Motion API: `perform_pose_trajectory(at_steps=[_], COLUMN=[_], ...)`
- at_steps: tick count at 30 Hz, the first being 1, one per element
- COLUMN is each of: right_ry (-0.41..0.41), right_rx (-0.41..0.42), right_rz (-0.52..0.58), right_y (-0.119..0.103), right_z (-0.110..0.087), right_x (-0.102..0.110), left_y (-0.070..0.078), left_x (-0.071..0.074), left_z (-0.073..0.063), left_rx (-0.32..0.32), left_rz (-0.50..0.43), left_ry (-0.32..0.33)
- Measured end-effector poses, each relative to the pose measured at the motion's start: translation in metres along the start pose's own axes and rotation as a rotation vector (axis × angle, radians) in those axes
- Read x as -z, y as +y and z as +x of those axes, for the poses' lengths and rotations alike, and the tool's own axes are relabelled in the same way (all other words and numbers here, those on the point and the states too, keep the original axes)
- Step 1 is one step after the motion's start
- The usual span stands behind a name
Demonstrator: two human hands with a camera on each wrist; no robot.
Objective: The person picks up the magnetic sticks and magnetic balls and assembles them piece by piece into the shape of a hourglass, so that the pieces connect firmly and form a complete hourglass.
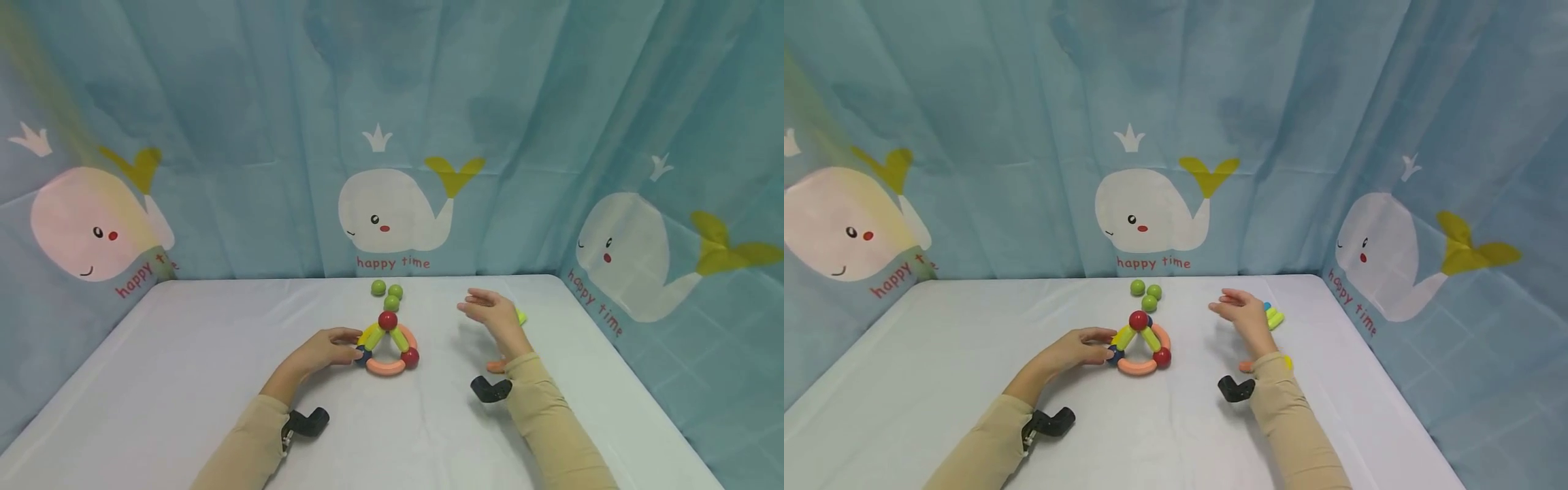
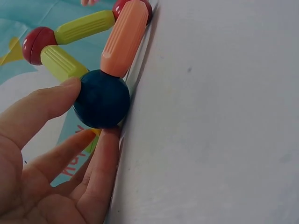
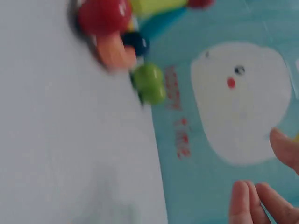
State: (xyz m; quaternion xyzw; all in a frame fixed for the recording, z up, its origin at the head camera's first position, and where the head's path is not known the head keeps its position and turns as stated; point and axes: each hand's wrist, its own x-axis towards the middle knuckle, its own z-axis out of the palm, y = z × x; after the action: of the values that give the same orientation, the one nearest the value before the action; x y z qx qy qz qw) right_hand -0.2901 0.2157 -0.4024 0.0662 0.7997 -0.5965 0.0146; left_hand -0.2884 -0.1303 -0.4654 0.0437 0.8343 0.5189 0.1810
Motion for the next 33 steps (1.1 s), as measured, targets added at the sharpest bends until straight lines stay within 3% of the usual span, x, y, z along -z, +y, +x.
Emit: perform_pose_trajectory(at_steps=[2, 7, 14, 17, 24, 33], right_ry=[0.050, 0.137, 0.100, 0.101, 0.116, 0.151], right_rx=[-0.014, -0.140, -0.290, -0.358, -0.426, -0.492], right_rz=[-0.009, -0.086, -0.119, -0.089, 0.142, 0.196], right_y=[-0.001, 0.005, 0.028, 0.035, 0.042, 0.050], right_z=[0.003, 0.018, 0.026, 0.025, 0.028, 0.038], right_x=[0.023, 0.070, 0.101, 0.106, 0.108, 0.105], left_y=[-0.001, -0.002, -0.002, 0.000, 0.000, -0.002], left_x=[-0.001, 0.001, 0.001, -0.002, -0.004, -0.004], left_z=[0.000, 0.000, -0.001, -0.003, -0.003, -0.002], left_rx=[-0.004, -0.015, -0.001, 0.007, 0.016, 0.005], left_rz=[0.000, -0.006, 0.003, -0.009, -0.005, -0.014], left_ry=[0.004, 0.015, 0.024, 0.023, 0.021, 0.009])
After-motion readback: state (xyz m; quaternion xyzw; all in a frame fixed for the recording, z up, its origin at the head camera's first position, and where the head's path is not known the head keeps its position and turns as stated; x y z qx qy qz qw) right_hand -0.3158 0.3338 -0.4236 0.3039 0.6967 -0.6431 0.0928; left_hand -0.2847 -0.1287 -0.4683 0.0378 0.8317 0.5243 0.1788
